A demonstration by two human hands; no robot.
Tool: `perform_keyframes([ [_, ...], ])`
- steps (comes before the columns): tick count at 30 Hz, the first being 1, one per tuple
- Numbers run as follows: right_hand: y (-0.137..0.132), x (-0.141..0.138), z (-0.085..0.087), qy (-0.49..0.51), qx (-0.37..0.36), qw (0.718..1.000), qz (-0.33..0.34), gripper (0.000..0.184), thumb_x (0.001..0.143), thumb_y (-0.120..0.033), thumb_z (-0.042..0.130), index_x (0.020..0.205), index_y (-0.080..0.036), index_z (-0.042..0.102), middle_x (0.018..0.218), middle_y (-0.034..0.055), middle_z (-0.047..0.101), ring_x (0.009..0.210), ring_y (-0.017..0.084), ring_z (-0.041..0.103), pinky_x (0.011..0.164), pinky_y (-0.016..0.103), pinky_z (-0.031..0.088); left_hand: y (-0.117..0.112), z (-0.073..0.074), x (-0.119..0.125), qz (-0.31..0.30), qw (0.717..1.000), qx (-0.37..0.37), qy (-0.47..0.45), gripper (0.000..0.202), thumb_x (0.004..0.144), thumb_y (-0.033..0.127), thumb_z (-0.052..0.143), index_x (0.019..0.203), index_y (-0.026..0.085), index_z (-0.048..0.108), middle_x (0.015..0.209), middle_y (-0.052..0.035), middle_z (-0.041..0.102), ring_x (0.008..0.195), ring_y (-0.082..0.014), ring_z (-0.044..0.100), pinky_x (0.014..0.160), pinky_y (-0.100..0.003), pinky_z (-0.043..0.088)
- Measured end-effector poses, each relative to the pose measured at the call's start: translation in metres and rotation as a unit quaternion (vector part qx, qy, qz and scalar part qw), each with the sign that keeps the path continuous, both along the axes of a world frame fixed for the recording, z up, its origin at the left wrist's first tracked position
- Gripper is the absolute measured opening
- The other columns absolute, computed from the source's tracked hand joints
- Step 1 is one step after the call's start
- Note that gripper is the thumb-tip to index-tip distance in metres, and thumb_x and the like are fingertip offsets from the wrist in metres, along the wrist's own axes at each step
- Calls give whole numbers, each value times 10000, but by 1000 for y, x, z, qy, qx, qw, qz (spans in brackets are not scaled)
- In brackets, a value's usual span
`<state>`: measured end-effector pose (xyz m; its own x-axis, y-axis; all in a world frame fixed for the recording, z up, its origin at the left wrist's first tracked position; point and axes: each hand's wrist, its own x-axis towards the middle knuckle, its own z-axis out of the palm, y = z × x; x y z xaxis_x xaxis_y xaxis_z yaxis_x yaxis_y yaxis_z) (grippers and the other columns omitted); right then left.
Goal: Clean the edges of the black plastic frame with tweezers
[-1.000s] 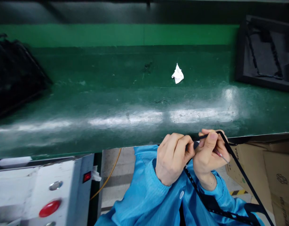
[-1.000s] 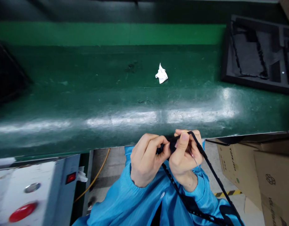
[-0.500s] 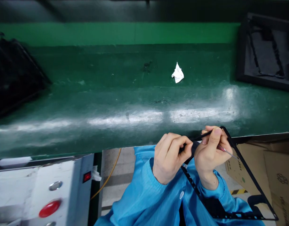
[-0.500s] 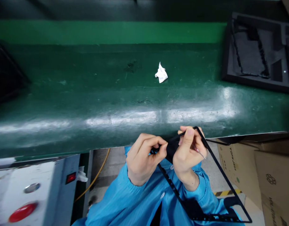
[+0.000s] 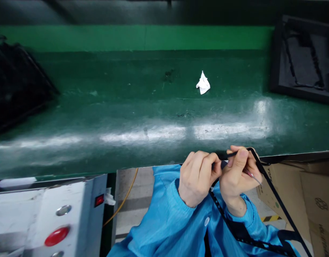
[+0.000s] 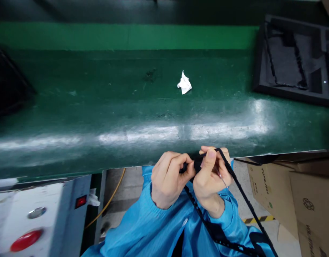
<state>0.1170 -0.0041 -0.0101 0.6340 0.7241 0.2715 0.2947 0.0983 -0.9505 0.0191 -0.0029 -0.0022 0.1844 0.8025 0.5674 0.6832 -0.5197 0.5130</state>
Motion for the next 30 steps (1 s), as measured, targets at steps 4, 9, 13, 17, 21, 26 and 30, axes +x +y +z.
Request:
perform_keyframes([
  [4,0,-1,-2,16,3,1000,-3,330,1070,-411,611,878,-179,747,708,-13,597,559,103,565,536,256,494,1,-4,1,-2,1000,-3,-10,95,994,101,615,962,184,581,780,-9,648,679,-142,592,633,-286,486],
  [9,6,-1,-3,48,20,998,-26,336,1052,-418,637,845,-175,740,640,-33,567,565,109,595,569,255,518,1,-8,-2,-4,999,-14,-35,89,1014,153,621,956,193,567,788,6,636,661,-125,573,615,-263,488],
  [13,9,2,-2,61,9,997,-43,347,1042,-441,640,845,-172,735,639,-30,597,523,101,556,564,262,511,0,-7,-5,-4,998,-29,-56,96,1013,163,628,949,202,569,784,21,618,658,-107,583,610,-235,504],
  [17,9,4,0,82,6,996,-35,326,1044,-425,640,851,-182,740,610,-44,573,503,93,521,570,259,505,0,-3,-8,-6,997,-40,-70,100,1006,138,620,950,206,573,790,22,627,680,-101,615,601,-219,517],
  [21,8,3,1,75,6,997,-35,326,1047,-437,635,869,-182,735,631,-38,584,496,94,509,557,260,495,1,-1,-8,-23,997,-30,-66,101,1006,114,630,969,200,592,803,18,672,699,-105,650,640,-233,541],
  [26,5,2,1,34,10,999,-27,329,1066,-420,607,877,-181,728,728,-7,621,557,102,563,550,256,481,2,-2,-4,-17,999,-5,-41,92,995,109,673,1016,183,623,827,-2,709,717,-122,662,670,-270,529],
  [30,5,0,-2,18,20,999,-20,352,1068,-421,605,847,-177,731,721,-10,603,567,97,562,569,261,486,2,-2,-1,-7,1000,2,-17,120,974,64,652,979,179,616,798,-9,689,699,-139,639,647,-290,492],
])
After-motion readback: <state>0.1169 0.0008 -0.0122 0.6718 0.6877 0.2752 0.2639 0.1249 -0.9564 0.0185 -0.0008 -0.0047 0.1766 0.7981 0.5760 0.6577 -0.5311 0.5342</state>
